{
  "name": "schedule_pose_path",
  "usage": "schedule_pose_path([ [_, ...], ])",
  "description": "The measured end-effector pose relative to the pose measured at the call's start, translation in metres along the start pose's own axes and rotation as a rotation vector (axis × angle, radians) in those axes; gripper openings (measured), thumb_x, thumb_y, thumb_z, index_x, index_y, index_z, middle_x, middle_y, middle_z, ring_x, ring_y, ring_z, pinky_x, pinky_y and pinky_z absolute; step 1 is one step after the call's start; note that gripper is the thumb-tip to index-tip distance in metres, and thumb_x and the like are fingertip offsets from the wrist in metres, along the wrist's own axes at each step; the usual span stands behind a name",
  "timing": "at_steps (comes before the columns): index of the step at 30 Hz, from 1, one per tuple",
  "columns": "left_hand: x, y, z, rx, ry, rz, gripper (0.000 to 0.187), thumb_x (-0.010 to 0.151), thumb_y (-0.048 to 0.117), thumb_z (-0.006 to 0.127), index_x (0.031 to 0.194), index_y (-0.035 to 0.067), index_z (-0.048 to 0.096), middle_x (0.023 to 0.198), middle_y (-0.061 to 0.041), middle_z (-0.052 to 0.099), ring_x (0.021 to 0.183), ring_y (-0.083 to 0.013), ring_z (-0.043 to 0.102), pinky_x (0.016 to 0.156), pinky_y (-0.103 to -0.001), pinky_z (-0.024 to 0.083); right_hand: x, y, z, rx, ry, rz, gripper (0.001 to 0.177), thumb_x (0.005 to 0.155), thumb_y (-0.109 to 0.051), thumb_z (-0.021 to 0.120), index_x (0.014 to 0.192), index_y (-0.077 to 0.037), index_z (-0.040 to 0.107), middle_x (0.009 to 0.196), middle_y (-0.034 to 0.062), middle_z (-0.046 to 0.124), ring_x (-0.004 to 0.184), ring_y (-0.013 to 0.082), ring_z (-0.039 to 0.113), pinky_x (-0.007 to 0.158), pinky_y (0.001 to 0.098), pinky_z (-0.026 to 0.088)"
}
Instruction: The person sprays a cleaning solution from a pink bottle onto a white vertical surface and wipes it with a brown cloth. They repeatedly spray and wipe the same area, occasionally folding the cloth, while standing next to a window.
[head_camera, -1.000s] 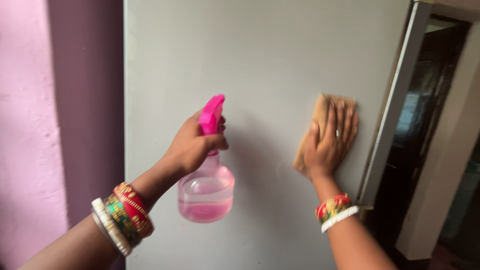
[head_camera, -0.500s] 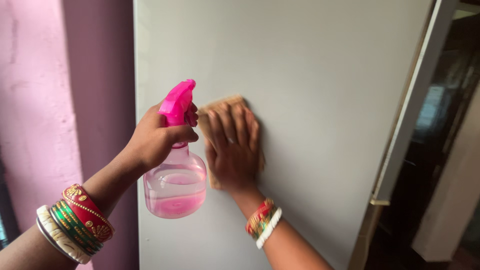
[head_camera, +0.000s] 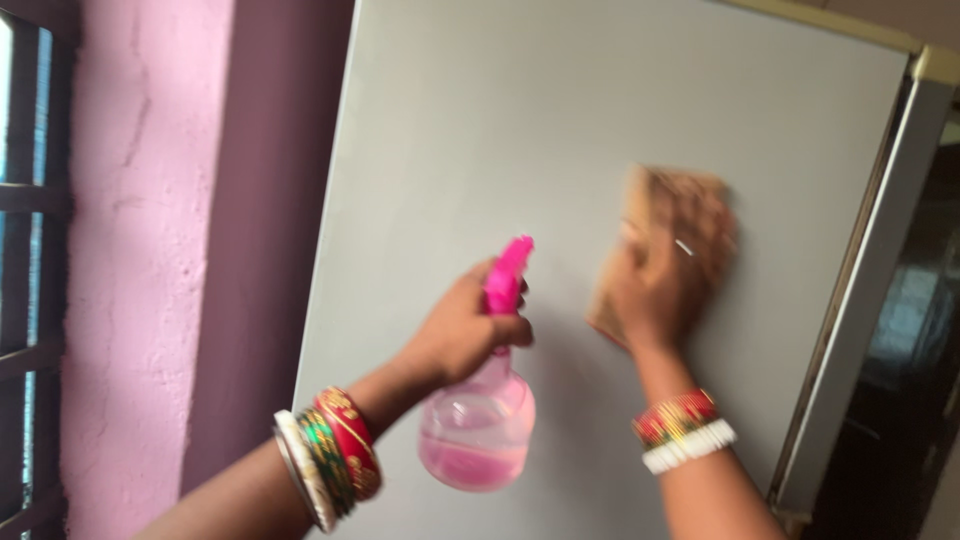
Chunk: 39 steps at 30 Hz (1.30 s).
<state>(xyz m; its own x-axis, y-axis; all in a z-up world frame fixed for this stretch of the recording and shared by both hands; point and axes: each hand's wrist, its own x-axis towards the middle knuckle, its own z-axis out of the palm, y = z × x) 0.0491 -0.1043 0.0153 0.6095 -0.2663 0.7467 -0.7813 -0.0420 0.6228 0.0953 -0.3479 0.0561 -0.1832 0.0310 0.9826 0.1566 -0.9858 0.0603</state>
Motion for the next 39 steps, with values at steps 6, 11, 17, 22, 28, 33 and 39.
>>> schedule_pose_path([
  [6,-0.016,0.012,-0.014,-0.009,0.025,-0.026,0.054,0.064,0.014,0.074,0.115,0.003,0.06,0.103,-0.009,0.068,0.096,-0.0199,0.067,0.086,-0.035,0.056,-0.086,-0.013,-0.013,-0.049,0.016,0.095,0.063,0.103,-0.032,0.046,0.163,-0.01,0.041,0.17,0.0144,0.036,0.158,0.0443,0.024,0.129,0.0589,0.015],
  [11,-0.023,0.018,-0.056,0.024,0.088,-0.024,0.046,0.065,0.016,0.073,0.108,0.003,0.062,0.095,-0.007,0.069,0.088,-0.0181,0.067,0.081,-0.033,0.055,-0.129,-0.118,0.002,0.029,-0.127,-0.246,0.056,0.094,-0.031,0.054,0.145,-0.009,0.051,0.156,0.0161,0.044,0.148,0.0405,0.032,0.12,0.0597,0.024],
  [17,-0.021,0.029,-0.082,0.15,0.112,0.045,0.041,0.065,0.016,0.07,0.103,0.004,0.062,0.085,-0.007,0.068,0.077,-0.0166,0.064,0.075,-0.032,0.055,-0.058,-0.169,0.047,-0.299,-0.092,-0.447,0.045,0.099,-0.017,0.056,0.142,-0.004,0.061,0.161,0.0123,0.046,0.151,0.0282,0.039,0.125,0.0485,0.031],
  [22,-0.013,0.032,-0.069,0.081,0.07,-0.02,0.05,0.063,0.017,0.073,0.11,0.003,0.062,0.097,-0.008,0.068,0.091,-0.0191,0.066,0.083,-0.034,0.056,0.022,-0.114,0.043,0.063,-0.04,-0.254,0.058,0.102,-0.035,0.056,0.156,-0.015,0.05,0.164,0.0093,0.042,0.153,0.0384,0.028,0.121,0.0635,0.02],
  [28,-0.002,0.034,-0.027,0.026,-0.025,-0.116,0.059,0.062,0.017,0.071,0.118,0.004,0.059,0.108,-0.009,0.067,0.103,-0.0219,0.067,0.088,-0.037,0.057,0.034,0.004,0.009,0.0,-0.063,0.044,0.059,0.105,-0.04,0.052,0.159,-0.017,0.046,0.168,0.0071,0.038,0.157,0.0398,0.022,0.125,0.0618,0.012],
  [33,0.006,0.032,0.012,-0.005,-0.092,-0.078,0.059,0.064,0.019,0.07,0.12,0.003,0.059,0.109,-0.01,0.067,0.105,-0.0228,0.066,0.091,-0.037,0.055,-0.011,0.064,-0.014,-0.078,-0.017,0.17,0.059,0.107,-0.041,0.046,0.16,-0.014,0.045,0.169,0.0102,0.035,0.158,0.0402,0.022,0.126,0.0612,0.01],
  [39,0.002,0.027,0.05,-0.037,-0.135,-0.093,0.06,0.063,0.018,0.071,0.12,0.004,0.059,0.11,-0.01,0.067,0.106,-0.0233,0.066,0.091,-0.037,0.055,-0.12,0.066,-0.039,-0.138,-0.025,0.346,0.063,0.107,-0.04,0.041,0.162,-0.009,0.037,0.171,0.0119,0.029,0.159,0.04,0.016,0.127,0.061,0.008],
])
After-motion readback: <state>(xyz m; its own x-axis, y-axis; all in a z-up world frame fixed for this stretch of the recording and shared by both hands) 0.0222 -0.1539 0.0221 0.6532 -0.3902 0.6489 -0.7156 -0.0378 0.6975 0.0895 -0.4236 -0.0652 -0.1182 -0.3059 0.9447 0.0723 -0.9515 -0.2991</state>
